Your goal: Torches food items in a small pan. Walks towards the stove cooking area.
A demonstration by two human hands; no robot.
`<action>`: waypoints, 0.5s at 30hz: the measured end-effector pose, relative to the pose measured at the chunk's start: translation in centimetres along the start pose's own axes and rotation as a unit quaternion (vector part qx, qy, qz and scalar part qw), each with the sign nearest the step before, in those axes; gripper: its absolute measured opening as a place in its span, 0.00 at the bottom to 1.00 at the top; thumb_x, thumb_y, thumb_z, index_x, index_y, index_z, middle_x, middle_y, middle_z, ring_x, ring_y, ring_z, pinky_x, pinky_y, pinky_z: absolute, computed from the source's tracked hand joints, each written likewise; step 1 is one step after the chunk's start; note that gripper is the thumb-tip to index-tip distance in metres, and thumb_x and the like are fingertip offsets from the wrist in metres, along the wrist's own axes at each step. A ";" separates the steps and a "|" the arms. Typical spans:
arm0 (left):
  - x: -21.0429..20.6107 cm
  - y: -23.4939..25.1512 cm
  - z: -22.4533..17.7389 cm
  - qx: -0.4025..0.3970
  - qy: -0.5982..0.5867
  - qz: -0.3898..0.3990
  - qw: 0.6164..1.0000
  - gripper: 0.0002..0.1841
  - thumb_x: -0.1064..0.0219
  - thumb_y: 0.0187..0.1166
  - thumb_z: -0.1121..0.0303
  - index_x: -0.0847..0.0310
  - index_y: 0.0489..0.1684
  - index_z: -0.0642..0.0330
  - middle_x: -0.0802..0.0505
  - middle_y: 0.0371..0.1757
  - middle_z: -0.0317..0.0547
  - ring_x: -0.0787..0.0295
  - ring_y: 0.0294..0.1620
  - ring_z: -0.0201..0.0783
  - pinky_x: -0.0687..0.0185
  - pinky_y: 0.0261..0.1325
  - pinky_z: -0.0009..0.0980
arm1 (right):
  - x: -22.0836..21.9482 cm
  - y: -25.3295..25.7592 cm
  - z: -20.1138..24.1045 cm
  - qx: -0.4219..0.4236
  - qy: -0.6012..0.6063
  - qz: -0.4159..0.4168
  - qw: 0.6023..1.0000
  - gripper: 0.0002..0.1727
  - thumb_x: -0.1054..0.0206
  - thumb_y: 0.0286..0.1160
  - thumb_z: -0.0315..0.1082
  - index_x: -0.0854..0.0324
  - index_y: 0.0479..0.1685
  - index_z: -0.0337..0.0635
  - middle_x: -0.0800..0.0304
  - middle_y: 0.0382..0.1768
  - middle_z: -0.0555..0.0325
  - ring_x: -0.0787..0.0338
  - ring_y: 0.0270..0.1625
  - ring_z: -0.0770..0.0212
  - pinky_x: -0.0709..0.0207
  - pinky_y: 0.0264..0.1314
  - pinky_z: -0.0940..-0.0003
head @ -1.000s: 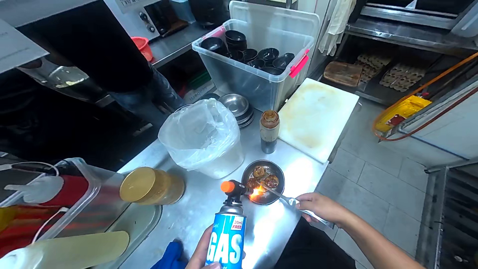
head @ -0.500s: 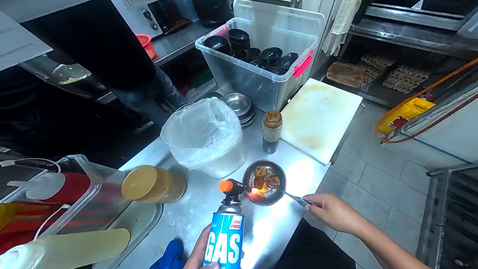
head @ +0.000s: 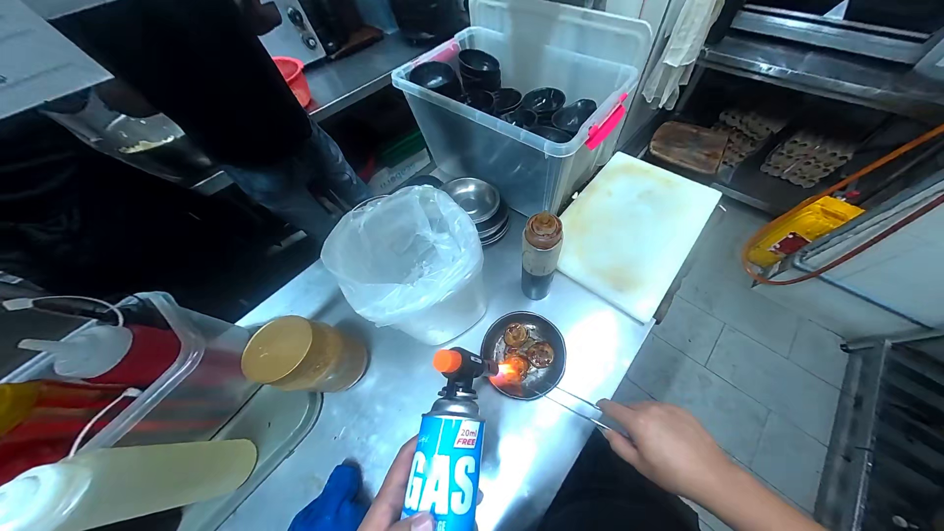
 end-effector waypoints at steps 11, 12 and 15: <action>-0.8 0.1 0.7 0.007 -0.013 -0.028 1.000 0.30 0.33 0.79 0.62 0.46 0.77 0.49 0.10 0.60 0.58 0.07 0.51 0.59 0.08 0.46 0.55 | 1.5 0.3 0.8 -0.054 0.033 0.058 0.996 0.23 0.47 0.84 0.52 0.19 0.68 0.56 0.07 0.41 0.47 0.07 0.45 0.41 0.18 0.43 0.38; -0.8 0.1 0.7 0.005 -0.017 -0.030 0.999 0.29 0.33 0.79 0.62 0.45 0.75 0.49 0.10 0.59 0.58 0.07 0.50 0.60 0.08 0.46 0.55 | 1.4 0.0 0.7 -0.058 0.038 0.052 0.996 0.23 0.47 0.83 0.53 0.19 0.68 0.56 0.08 0.40 0.48 0.07 0.43 0.42 0.18 0.42 0.39; -0.7 0.1 0.6 0.003 -0.010 -0.035 0.999 0.28 0.33 0.79 0.62 0.46 0.74 0.48 0.10 0.59 0.59 0.06 0.50 0.60 0.07 0.45 0.55 | 1.3 -0.8 0.4 -0.067 0.056 0.050 0.995 0.24 0.46 0.83 0.54 0.19 0.71 0.57 0.09 0.37 0.49 0.08 0.41 0.43 0.19 0.41 0.39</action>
Point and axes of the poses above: each hand's wrist, its own y-axis towards the middle knuckle, its own x-axis out of the back of the hand, z = x × y, the point moved 1 cm from there along y, towards the middle knuckle
